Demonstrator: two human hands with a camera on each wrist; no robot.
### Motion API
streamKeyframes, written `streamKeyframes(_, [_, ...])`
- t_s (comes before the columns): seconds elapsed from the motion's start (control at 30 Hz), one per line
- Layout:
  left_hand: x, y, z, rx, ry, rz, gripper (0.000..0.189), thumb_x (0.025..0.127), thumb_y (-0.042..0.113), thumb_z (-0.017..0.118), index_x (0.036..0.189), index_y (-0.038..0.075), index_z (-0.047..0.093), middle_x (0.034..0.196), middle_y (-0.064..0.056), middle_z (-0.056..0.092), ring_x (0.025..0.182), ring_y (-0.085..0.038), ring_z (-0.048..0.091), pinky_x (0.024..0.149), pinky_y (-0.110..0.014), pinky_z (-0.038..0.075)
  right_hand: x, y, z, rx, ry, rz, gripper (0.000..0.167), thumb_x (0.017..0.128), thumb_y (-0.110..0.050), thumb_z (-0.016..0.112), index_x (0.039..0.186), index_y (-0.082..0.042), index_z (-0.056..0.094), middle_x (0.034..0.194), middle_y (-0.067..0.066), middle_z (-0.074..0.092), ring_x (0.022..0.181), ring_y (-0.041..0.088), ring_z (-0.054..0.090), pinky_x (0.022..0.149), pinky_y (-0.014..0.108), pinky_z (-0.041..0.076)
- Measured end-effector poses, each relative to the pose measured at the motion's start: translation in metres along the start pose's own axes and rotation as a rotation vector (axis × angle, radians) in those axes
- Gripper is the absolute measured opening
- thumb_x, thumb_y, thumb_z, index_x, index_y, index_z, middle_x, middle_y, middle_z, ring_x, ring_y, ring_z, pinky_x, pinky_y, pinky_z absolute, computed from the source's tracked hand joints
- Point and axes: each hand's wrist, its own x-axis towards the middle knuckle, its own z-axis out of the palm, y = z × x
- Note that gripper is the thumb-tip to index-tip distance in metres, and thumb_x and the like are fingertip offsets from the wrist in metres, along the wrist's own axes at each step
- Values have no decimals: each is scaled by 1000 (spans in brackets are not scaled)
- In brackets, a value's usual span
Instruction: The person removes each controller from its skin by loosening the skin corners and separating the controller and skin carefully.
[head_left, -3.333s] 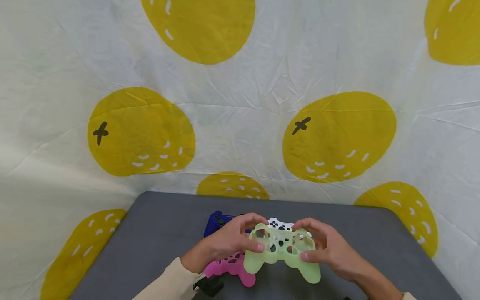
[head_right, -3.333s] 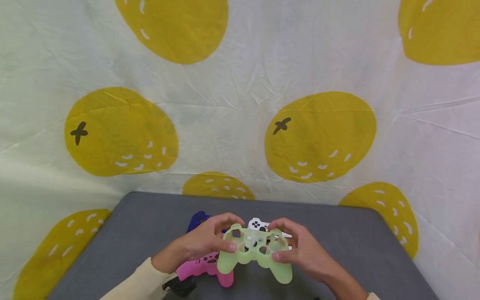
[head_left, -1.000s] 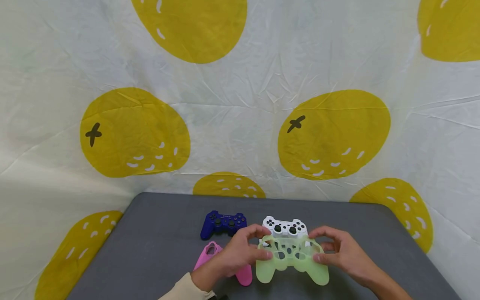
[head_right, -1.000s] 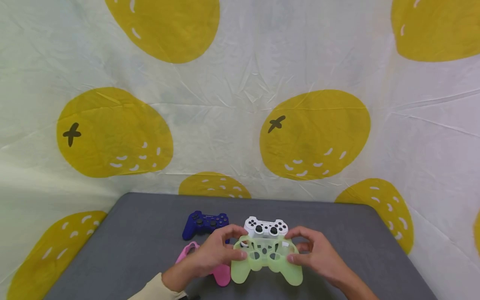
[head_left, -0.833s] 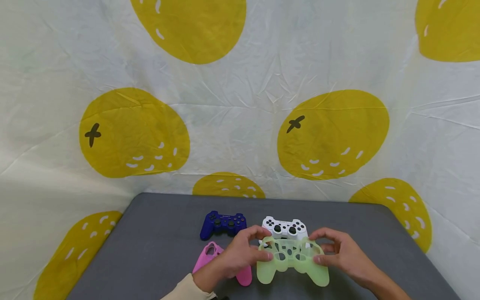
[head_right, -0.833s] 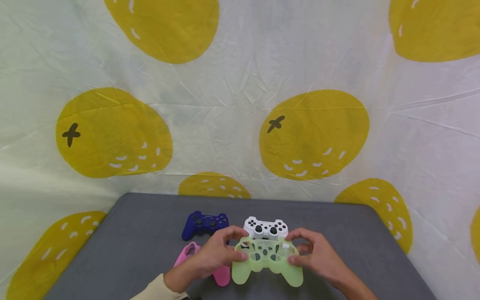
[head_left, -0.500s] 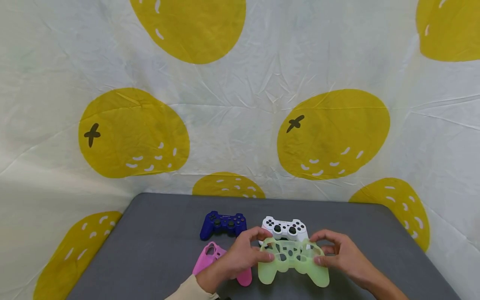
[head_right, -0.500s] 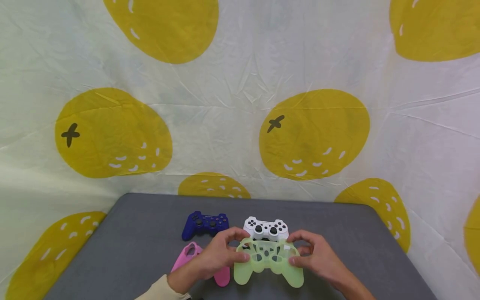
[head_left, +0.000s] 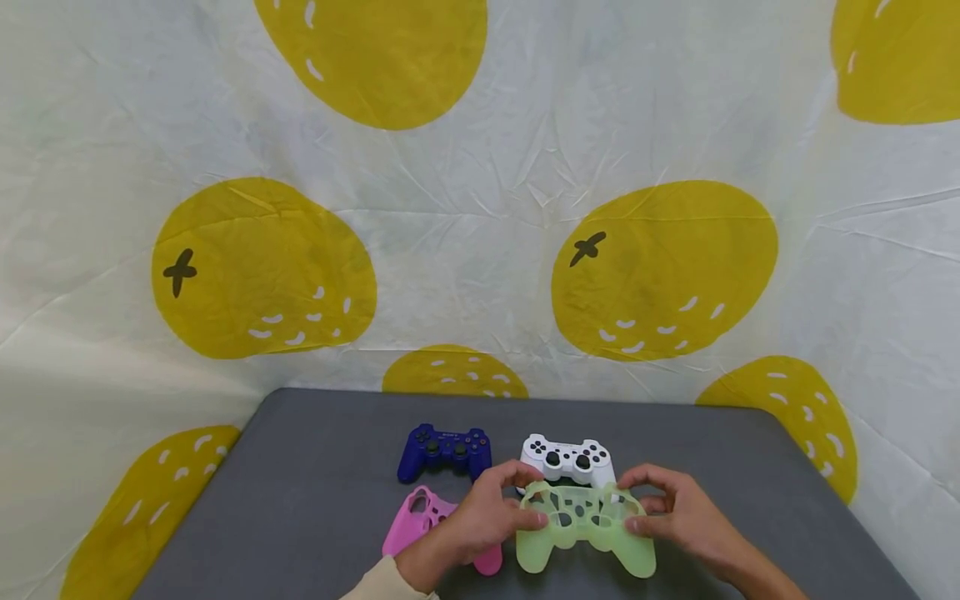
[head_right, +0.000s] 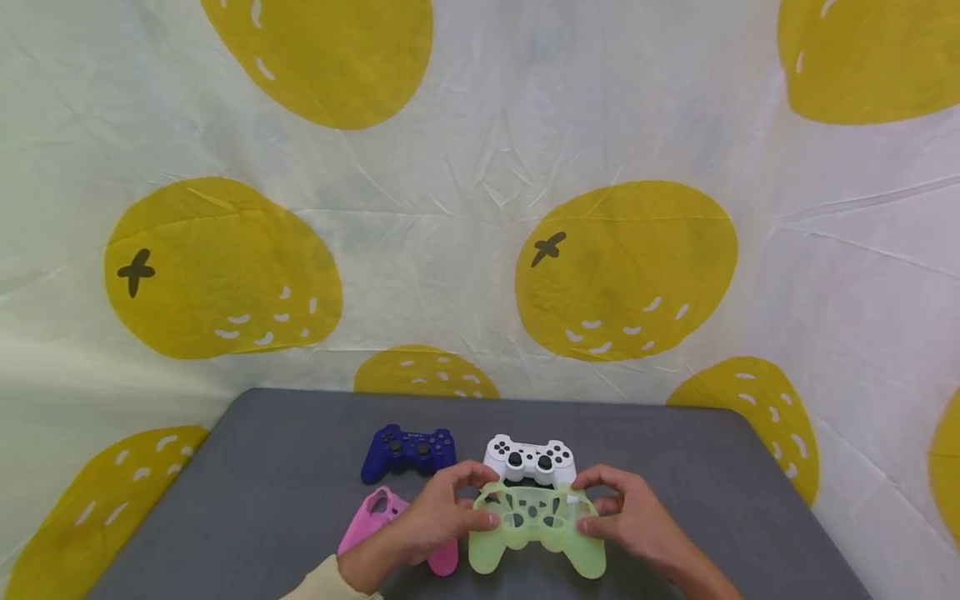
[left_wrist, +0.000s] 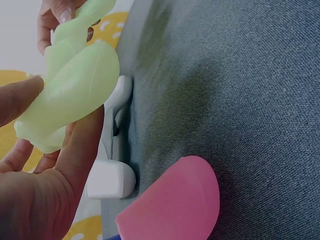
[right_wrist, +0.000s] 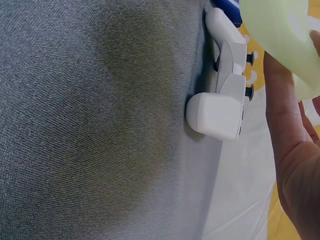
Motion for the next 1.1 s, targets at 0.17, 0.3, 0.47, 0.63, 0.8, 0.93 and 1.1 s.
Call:
streamKeyframes(0.17, [1, -2, 0, 10, 6, -18, 47, 81, -13, 76, 124, 2, 65, 119, -13, 60, 72, -14, 63, 68, -25, 52, 2, 3, 0, 2, -1, 17, 45, 90, 2, 73, 125, 16, 48, 106, -3, 75, 86, 12, 76, 73, 29, 62])
streamKeyframes(0.3, [3, -4, 1, 26, 15, -25, 46, 81, -13, 77, 123, 5, 66, 119, -14, 61, 72, -13, 63, 68, -25, 52, 3, 6, -1, 6, -7, 33, 45, 90, 2, 73, 125, 16, 48, 105, 1, 77, 87, 13, 77, 73, 29, 62])
streamKeyframes(0.47, [5, -8, 2, 40, 32, -11, 46, 80, -13, 77, 122, 4, 66, 115, -13, 60, 70, -13, 62, 67, -24, 52, 3, 9, -1, 9, -7, 36, 47, 90, 2, 73, 125, 17, 47, 105, 2, 77, 87, 13, 77, 74, 29, 62])
streamKeyframes(0.63, [5, -8, 3, 39, 40, 3, 46, 78, -13, 77, 120, 3, 66, 111, -8, 58, 66, -11, 60, 65, -22, 51, 4, 13, -2, 21, -14, 20, 48, 89, 4, 72, 126, 20, 44, 104, 2, 77, 86, 12, 76, 73, 29, 62])
streamKeyframes(0.8, [5, -7, 4, 63, 49, -11, 46, 79, -12, 78, 121, 3, 66, 111, -8, 57, 63, -11, 57, 64, -22, 49, 5, 16, -2, 21, -10, 24, 49, 89, 4, 72, 126, 20, 44, 100, 3, 77, 83, 11, 75, 71, 28, 61])
streamKeyframes(0.93, [7, -9, 4, 70, 53, -27, 47, 79, -12, 78, 123, 2, 66, 111, -9, 57, 62, -12, 56, 63, -23, 49, 5, 18, -2, 15, -12, 52, 49, 89, 3, 72, 126, 19, 44, 100, 3, 77, 83, 11, 75, 72, 28, 61])
streamKeyframes(1.1, [7, -12, 5, 77, 53, -29, 47, 79, -12, 78, 123, 1, 65, 110, -10, 57, 62, -12, 58, 64, -23, 50, 5, 22, -3, 26, -12, 55, 46, 90, 4, 71, 126, 18, 45, 105, 2, 75, 83, 11, 75, 71, 28, 61])
